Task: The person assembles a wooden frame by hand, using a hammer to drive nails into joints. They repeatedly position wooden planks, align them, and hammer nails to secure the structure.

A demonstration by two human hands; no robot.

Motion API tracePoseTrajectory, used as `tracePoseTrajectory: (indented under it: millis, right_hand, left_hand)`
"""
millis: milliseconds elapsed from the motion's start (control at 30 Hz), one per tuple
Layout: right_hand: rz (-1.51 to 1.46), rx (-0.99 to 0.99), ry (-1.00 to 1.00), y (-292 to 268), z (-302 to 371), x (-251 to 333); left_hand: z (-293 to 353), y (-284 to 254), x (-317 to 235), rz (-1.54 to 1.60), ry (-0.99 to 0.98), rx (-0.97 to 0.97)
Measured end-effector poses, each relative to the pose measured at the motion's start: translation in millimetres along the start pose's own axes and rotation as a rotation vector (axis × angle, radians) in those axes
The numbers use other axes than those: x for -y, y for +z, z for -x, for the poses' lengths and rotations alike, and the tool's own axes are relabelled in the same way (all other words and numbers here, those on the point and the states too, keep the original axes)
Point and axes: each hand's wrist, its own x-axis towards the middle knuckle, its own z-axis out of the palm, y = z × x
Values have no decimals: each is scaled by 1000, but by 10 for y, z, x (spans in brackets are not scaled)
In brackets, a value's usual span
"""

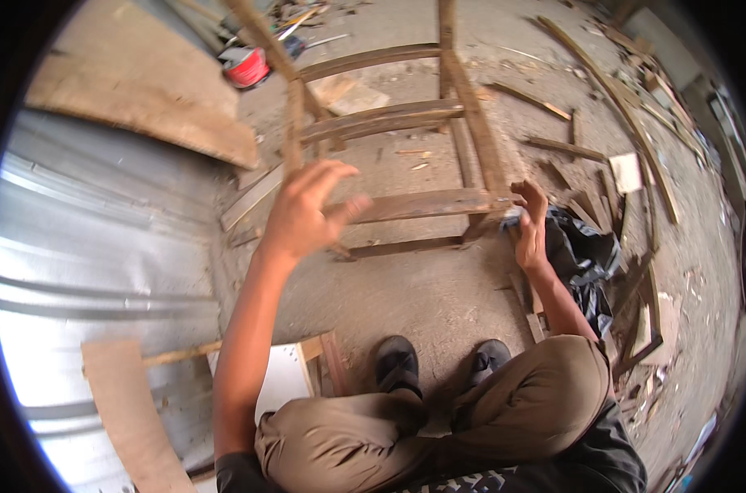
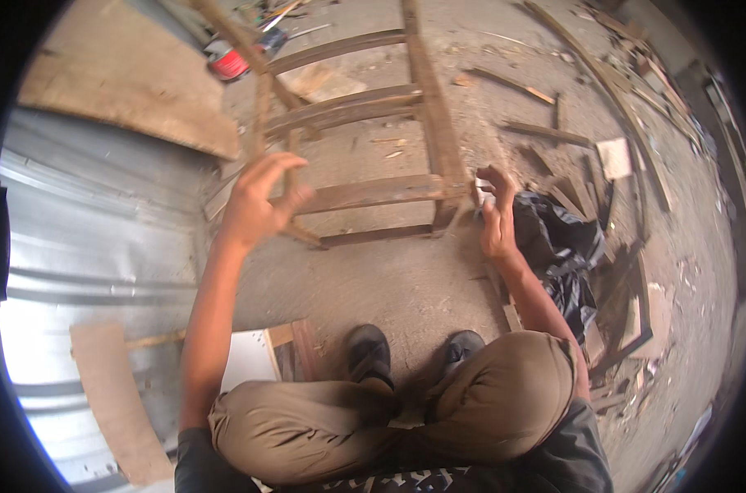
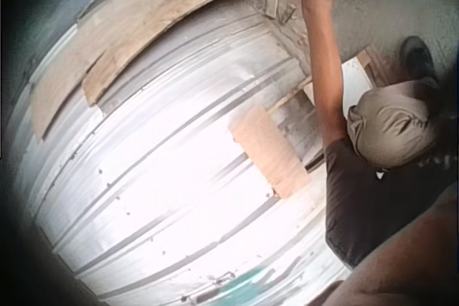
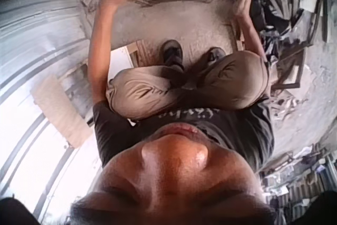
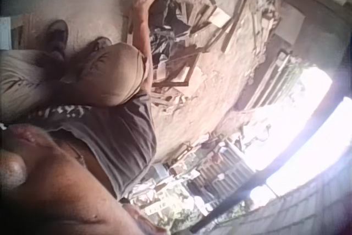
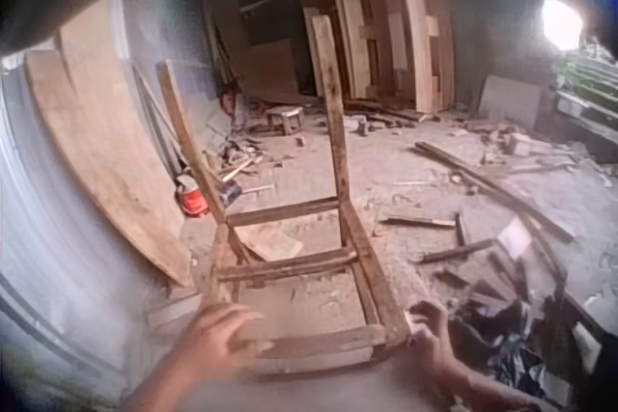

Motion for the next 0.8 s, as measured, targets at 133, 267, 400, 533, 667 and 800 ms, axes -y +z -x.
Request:
tracePoseTrajectory:
  millis: [133, 267, 400, 533, 667, 800]
  right_hand:
    - [-371, -394, 578, 35, -386, 122]
    - [-549, -122, 664, 120, -635, 611]
    - [-680, -55, 759, 145, -708, 573]
    - [-764, -29, 722, 62, -577, 483]
    - [-723, -183, 674, 179, -282, 419]
    - [-669, -323, 465, 405, -60, 426]
  left_hand:
    - [-222, 590, -376, -221, 164, 106]
    - [-413, 855, -587, -164, -77, 285]
    - [-478, 821, -662, -216, -168, 333]
    - [-459, 808, -664, -200, -213, 336]
    - [-481, 870, -683, -152, -180, 272]
    - [-513, 890, -650, -137, -157, 246]
